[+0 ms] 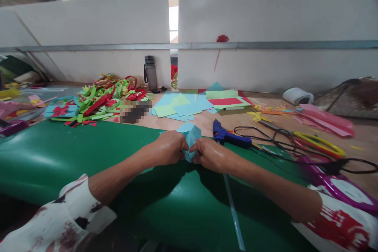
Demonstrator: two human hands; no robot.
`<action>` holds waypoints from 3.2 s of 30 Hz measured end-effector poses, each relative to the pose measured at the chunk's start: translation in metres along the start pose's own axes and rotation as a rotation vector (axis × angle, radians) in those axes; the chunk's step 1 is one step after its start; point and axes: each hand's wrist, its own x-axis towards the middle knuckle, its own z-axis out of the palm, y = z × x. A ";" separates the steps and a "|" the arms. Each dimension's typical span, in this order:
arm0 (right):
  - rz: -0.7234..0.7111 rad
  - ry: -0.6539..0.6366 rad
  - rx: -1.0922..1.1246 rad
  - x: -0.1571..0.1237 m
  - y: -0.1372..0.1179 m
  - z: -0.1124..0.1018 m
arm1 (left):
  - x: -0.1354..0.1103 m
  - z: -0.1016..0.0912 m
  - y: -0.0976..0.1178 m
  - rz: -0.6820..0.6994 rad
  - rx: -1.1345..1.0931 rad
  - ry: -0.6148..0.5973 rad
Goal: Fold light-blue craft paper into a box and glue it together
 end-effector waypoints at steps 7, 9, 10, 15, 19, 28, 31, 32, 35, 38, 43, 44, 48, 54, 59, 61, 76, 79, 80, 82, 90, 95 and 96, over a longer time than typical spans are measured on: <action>0.006 0.002 -0.019 -0.003 -0.003 0.001 | -0.001 0.001 0.001 -0.019 0.025 0.002; 0.018 0.004 -0.028 -0.003 -0.004 0.000 | -0.002 0.000 0.002 -0.023 0.029 0.008; 0.023 0.005 -0.031 -0.004 -0.005 0.000 | -0.002 0.000 0.003 -0.025 0.030 0.010; 0.089 0.010 -0.030 -0.006 -0.008 0.001 | -0.003 -0.001 0.005 -0.046 0.017 0.004; 0.142 0.020 -0.035 -0.007 -0.011 0.000 | -0.002 -0.001 0.004 -0.045 0.012 0.009; 0.142 0.030 -0.071 -0.007 -0.013 0.000 | -0.001 0.004 0.002 -0.038 0.011 0.021; 0.141 0.050 -0.113 -0.008 -0.014 0.000 | -0.001 0.004 0.002 -0.034 0.004 0.022; 0.143 0.055 -0.134 -0.008 -0.015 0.001 | -0.001 0.004 0.002 -0.033 0.003 0.020; 0.156 0.067 -0.185 -0.009 -0.016 0.001 | -0.001 0.003 0.002 -0.026 -0.001 0.018; 0.125 0.084 -0.159 -0.009 -0.015 0.001 | -0.001 0.003 0.003 -0.032 0.004 0.021; 0.124 0.063 -0.095 -0.008 -0.013 0.002 | -0.001 0.003 0.003 -0.040 0.007 0.011; 0.131 0.059 -0.113 -0.008 -0.014 0.002 | -0.001 0.003 0.003 -0.036 0.007 0.011; 0.153 0.055 -0.180 -0.007 -0.017 0.003 | -0.001 0.004 0.003 -0.033 0.005 0.017; 0.125 0.089 -0.156 -0.008 -0.013 0.006 | -0.002 0.003 0.005 -0.048 0.009 0.023; 0.156 0.118 -0.184 -0.008 -0.013 0.007 | -0.002 0.003 0.006 -0.076 -0.011 0.007; 0.192 0.117 -0.186 -0.008 -0.015 0.007 | -0.001 0.004 0.005 -0.073 -0.014 0.012; 0.252 0.137 -0.222 -0.006 -0.017 0.009 | 0.001 0.005 0.012 -0.147 -0.026 0.026; 0.250 0.129 -0.227 -0.006 -0.017 0.008 | 0.002 0.007 0.014 -0.175 0.003 0.026; 0.253 0.126 -0.226 -0.006 -0.018 0.008 | 0.002 0.007 0.014 -0.183 0.010 0.028; 0.254 0.117 -0.225 -0.007 -0.019 0.007 | 0.002 0.009 0.015 -0.199 0.017 0.029; 0.261 0.142 -0.215 -0.006 -0.018 0.010 | 0.002 0.007 0.020 -0.228 0.029 0.022; 0.259 0.162 -0.181 -0.006 -0.017 0.011 | 0.002 0.006 0.021 -0.233 0.034 0.017; 0.263 0.167 -0.167 -0.006 -0.017 0.010 | 0.002 0.006 0.021 -0.233 0.033 0.018</action>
